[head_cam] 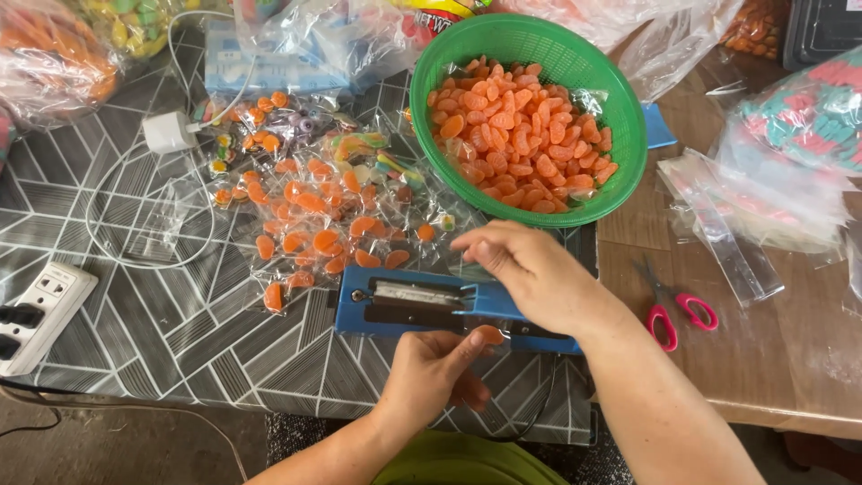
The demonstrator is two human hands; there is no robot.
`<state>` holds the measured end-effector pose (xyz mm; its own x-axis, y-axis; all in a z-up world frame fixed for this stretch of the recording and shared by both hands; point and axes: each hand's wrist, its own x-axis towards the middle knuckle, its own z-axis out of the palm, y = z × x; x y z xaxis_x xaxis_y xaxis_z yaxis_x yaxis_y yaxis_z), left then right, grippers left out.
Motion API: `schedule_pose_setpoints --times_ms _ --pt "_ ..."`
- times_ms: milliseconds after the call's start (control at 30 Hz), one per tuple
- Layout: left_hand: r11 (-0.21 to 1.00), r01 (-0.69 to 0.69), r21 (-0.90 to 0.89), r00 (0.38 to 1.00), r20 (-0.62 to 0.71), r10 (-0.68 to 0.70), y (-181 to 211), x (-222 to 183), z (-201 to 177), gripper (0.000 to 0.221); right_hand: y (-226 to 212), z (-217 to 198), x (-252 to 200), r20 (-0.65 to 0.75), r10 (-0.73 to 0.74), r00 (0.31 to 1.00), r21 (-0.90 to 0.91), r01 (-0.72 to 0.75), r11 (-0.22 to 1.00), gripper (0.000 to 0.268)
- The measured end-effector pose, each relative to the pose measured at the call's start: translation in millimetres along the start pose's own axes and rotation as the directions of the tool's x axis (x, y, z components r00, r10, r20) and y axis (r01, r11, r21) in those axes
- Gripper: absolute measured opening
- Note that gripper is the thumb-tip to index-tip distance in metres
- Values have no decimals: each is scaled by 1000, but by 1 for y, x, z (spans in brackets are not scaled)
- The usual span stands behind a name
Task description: Manually packaging individual candies into plastic bags using a heat sealer
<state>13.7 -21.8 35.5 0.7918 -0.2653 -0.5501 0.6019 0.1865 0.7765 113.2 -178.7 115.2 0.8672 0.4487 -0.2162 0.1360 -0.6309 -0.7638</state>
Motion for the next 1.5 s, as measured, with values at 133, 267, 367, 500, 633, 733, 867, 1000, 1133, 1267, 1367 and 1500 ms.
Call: schedule_pose_setpoints --times_ms 133,267,367,500,633,733,867,1000,1133,1267,1367,1500 --pt "996 -64 65 997 57 61 -6 7 1 48 1 3 2 -19 -9 1000 -22 9 1000 55" --pt "999 -37 28 998 57 35 -5 9 5 47 3 9 6 -8 43 999 -68 -43 997 57" --pt "1000 -20 22 999 44 19 -5 8 6 49 7 16 10 -11 59 998 -136 -60 989 57" --pt "999 32 22 999 22 -32 3 4 8 48 9 23 14 -16 57 998 -195 -59 979 58" --pt "996 -25 84 999 35 23 0 6 6 50 11 24 17 -25 60 998 -201 -64 977 57" --pt "986 -26 164 999 40 19 7 3 6 54 16 26 18 -30 60 998 -212 -65 975 58" --pt "966 30 256 999 17 -36 9 4 4 43 21 30 21 -53 26 998 -228 -37 973 52" --pt "954 46 296 999 13 -52 9 4 3 41 17 30 19 -50 49 998 -230 -60 971 51" --pt "952 42 303 998 21 -51 10 4 2 38 19 32 20 -54 51 997 -240 -62 969 49" --pt "951 0 309 999 41 -13 8 5 1 36 24 34 21 -93 -27 995 -292 -2 956 45" --pt "957 0 291 999 43 -13 6 5 1 37 22 34 21 -96 -33 995 -305 2 952 45" --pt "955 -26 295 999 51 12 4 4 1 37 21 34 20 -84 -2 996 -304 -24 952 46"
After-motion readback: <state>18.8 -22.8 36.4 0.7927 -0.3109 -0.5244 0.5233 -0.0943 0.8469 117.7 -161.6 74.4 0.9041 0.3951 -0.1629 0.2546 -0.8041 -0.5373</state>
